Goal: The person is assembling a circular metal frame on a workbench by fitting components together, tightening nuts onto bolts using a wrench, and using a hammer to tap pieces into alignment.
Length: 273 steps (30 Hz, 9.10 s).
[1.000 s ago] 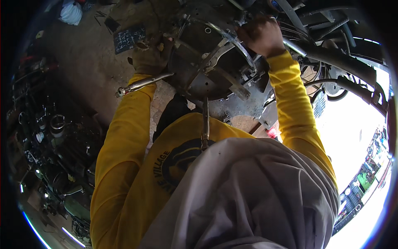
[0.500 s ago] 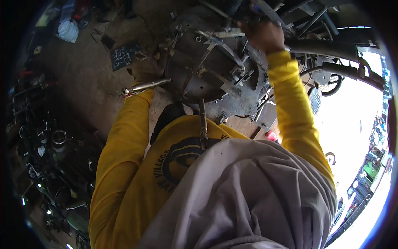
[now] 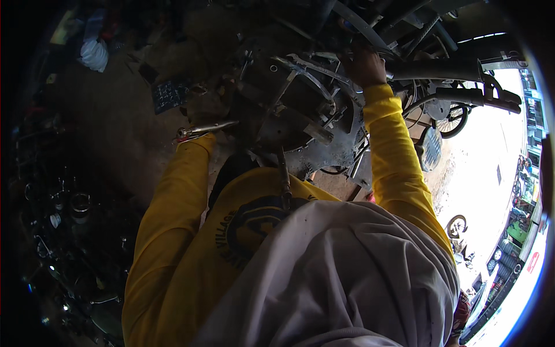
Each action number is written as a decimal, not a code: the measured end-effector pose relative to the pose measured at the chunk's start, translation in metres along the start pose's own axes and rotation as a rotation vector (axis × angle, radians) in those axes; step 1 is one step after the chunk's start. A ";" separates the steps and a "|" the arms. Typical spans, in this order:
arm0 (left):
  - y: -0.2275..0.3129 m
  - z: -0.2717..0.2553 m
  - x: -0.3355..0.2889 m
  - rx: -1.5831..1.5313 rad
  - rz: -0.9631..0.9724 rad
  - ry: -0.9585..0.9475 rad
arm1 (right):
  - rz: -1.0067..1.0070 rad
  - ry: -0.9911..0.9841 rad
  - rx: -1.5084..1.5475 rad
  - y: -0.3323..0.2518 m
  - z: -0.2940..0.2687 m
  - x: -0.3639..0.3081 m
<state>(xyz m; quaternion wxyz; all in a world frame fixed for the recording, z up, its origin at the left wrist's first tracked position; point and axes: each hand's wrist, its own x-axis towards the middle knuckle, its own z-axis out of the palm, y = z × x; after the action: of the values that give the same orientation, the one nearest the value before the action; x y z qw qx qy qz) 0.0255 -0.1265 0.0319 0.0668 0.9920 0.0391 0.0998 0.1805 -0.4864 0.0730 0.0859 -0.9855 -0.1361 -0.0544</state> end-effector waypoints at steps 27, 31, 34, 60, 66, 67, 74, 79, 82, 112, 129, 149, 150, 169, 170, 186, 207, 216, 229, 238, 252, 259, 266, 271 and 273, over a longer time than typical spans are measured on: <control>-0.027 0.007 0.003 0.072 0.483 -0.073 | -0.172 -0.495 -0.382 -0.091 0.048 0.115; -0.034 -0.008 0.017 0.063 0.518 -0.195 | -0.007 -0.555 -0.419 -0.126 0.009 0.115; -0.030 0.001 0.019 -0.098 0.330 -0.352 | 0.100 -0.564 -0.441 -0.118 -0.009 0.115; -0.052 -0.001 0.047 -0.556 0.375 -0.312 | 0.098 0.477 0.646 -0.130 -0.156 -0.082; -0.061 -0.016 0.070 -0.914 0.130 -0.879 | 0.449 0.323 1.135 -0.210 -0.175 -0.099; -0.066 -0.011 0.074 -0.950 0.148 -0.903 | 0.453 0.238 1.089 -0.228 -0.176 -0.096; -0.090 -0.013 0.112 -0.840 0.425 -1.097 | 0.599 0.060 0.901 -0.266 -0.138 -0.065; -0.099 0.014 0.133 -0.808 0.706 -0.573 | 0.611 0.087 0.656 -0.281 -0.107 -0.056; -0.095 0.034 0.149 -0.825 0.716 -0.476 | 0.751 0.078 0.713 -0.296 -0.096 -0.048; -0.090 0.064 0.152 -0.722 0.955 -0.357 | 0.469 0.112 0.177 -0.300 -0.074 -0.037; -0.090 0.066 0.151 -0.770 0.906 -0.461 | 0.465 0.184 0.339 -0.308 -0.068 -0.049; -0.091 0.067 0.154 -0.715 0.951 -0.480 | 0.685 0.287 0.232 -0.315 -0.073 -0.046; -0.091 0.068 0.153 -0.716 0.951 -0.481 | 0.605 0.281 0.199 -0.314 -0.072 -0.047; -0.092 0.071 0.151 -0.743 0.934 -0.460 | 0.657 0.236 0.419 -0.317 -0.073 -0.048; -0.092 0.070 0.150 -0.721 0.908 -0.497 | 0.729 0.226 0.406 -0.318 -0.075 -0.049; -0.094 0.079 0.153 -0.620 1.095 -0.352 | 0.714 0.323 0.262 -0.311 -0.083 -0.048; -0.091 0.067 0.151 -0.754 0.951 -0.455 | 0.745 0.254 0.463 -0.317 -0.073 -0.049; -0.093 0.042 0.172 -0.641 1.001 -0.405 | 0.804 0.169 0.762 -0.322 -0.075 -0.057; -0.076 0.035 0.143 -0.801 1.158 -0.607 | 1.156 0.466 2.274 -0.336 -0.097 -0.070; -0.075 0.028 0.151 -0.804 1.159 -0.671 | 1.754 -0.045 1.652 -0.357 -0.108 -0.042; -0.073 0.038 0.202 -0.972 0.956 -0.507 | 1.873 0.075 1.781 -0.376 -0.114 -0.030; -0.048 0.059 0.221 -0.605 1.081 -0.600 | 1.883 0.318 1.675 -0.382 -0.109 -0.022; -0.054 0.076 0.221 -0.657 1.185 -0.447 | 1.870 0.418 1.528 -0.380 -0.108 -0.017; -0.046 0.061 0.219 -0.714 1.049 -0.601 | 1.628 0.159 1.195 -0.401 -0.087 -0.020; -0.048 0.063 0.221 -0.750 1.075 -0.557 | 1.756 0.104 1.295 -0.385 -0.105 -0.002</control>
<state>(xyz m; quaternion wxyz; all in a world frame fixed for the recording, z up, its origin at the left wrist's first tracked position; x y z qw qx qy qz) 0.2514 -0.0670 0.0069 0.3527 0.7726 -0.5112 -0.1314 0.0627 -0.1413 0.2348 0.6028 -0.5035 0.6154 0.0661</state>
